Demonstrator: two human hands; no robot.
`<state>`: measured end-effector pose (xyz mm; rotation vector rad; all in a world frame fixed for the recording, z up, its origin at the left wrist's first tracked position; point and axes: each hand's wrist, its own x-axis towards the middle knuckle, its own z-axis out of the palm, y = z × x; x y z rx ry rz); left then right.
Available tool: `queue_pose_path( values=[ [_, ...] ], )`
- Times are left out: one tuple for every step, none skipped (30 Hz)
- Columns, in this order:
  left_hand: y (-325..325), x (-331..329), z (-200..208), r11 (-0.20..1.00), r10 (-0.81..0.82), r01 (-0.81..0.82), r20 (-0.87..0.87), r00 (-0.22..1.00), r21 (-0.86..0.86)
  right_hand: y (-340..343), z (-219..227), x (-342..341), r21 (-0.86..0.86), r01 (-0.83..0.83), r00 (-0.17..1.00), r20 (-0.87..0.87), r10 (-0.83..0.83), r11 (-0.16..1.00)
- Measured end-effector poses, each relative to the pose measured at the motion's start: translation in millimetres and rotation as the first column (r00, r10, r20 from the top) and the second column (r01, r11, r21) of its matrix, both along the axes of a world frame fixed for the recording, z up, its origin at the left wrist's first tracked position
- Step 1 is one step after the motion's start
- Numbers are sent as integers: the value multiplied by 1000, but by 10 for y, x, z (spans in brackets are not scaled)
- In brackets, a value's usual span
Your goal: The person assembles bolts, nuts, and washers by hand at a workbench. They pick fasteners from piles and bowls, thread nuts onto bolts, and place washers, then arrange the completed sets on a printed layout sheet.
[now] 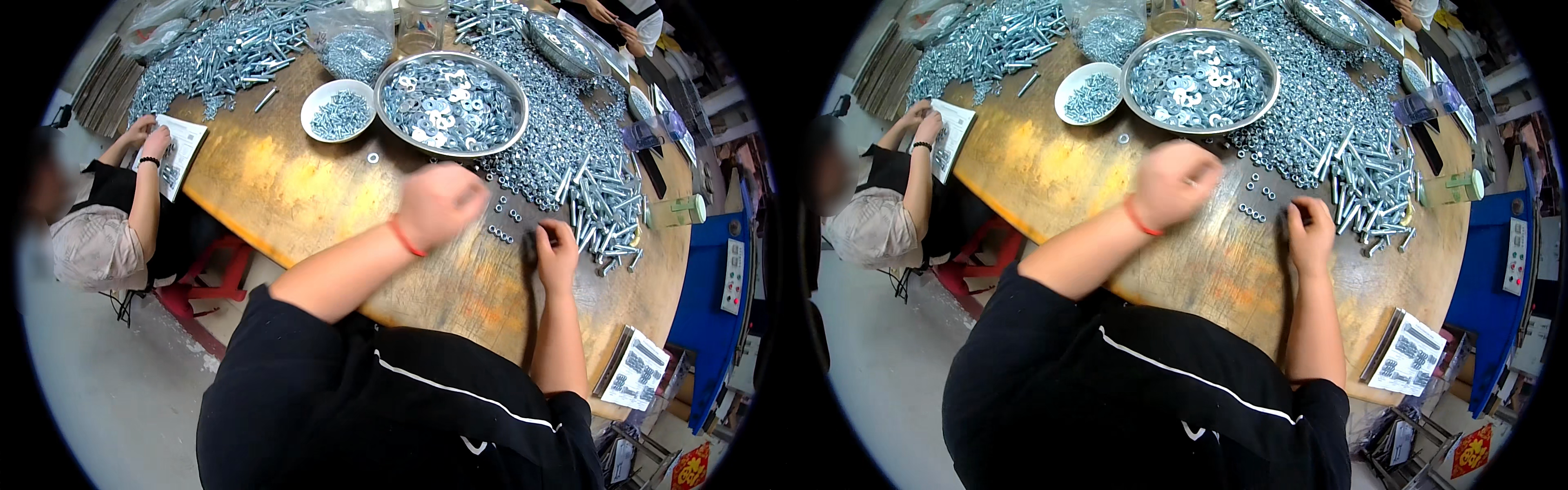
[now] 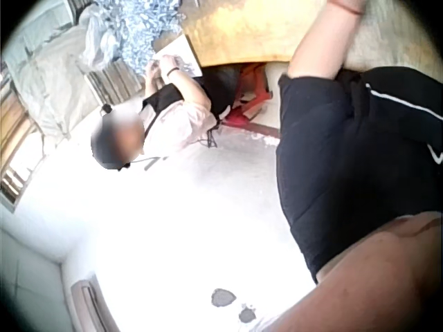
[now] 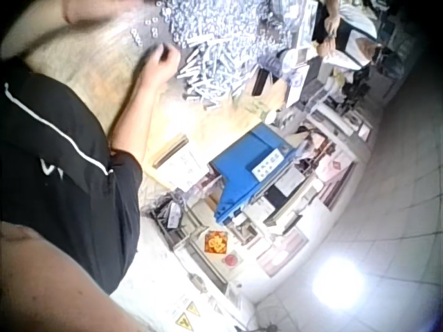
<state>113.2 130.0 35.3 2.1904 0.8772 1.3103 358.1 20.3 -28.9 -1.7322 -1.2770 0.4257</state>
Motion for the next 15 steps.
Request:
queue_pose_path(
  values=[
    [171,-253,97,995,99,-99,-25,995,-12,-70,25,33,-8,26,999,-32,-26,1000],
    [386,-467,122,933,335,-339,-47,941,-122,-169,51,57,-25,54,997,-60,-55,998],
    [731,-734,120,886,418,-439,-152,895,-151,-240,28,104,-29,69,995,-64,-70,997],
    [1006,-1000,91,851,508,-524,-321,799,41,-280,37,96,-41,85,991,-101,-89,996],
    [1249,-1304,27,822,501,-556,-622,602,123,-309,45,84,-40,88,992,-91,-91,995],
    [1335,-1347,70,807,411,-587,-770,488,59,-334,48,98,-36,97,992,-75,-100,995],
    [1468,-1430,-63,818,369,-569,-834,410,82,-351,10,116,-41,105,992,-63,-108,994],
    [1556,-1406,-109,847,325,-528,-848,419,64,-386,-17,143,-49,118,991,-51,-120,992],
    [1639,-1377,-137,872,269,-488,-873,406,42,-415,-11,158,-52,128,989,-64,-131,990],
    [1716,-1373,-171,892,217,-451,-897,385,23,-446,-12,156,-55,134,987,-80,-138,989],
    [1842,-1438,-255,900,150,-433,-898,414,-50,-473,37,139,-82,147,983,-100,-155,986],
    [1929,-1450,-327,901,84,-417,-895,438,-119,-512,88,119,-104,166,976,-128,-179,981],
    [1868,-1356,-210,877,46,-441,-879,475,-193,-545,132,95,-122,187,966,-157,-205,975],
    [1875,-1319,-229,890,70,-428,-882,466,-156,-584,150,97,-139,206,955,-186,-230,969],
    [1914,-1324,-268,902,94,-415,-884,458,-119,-636,106,142,-95,205,967,-134,-217,974]
  ],
)
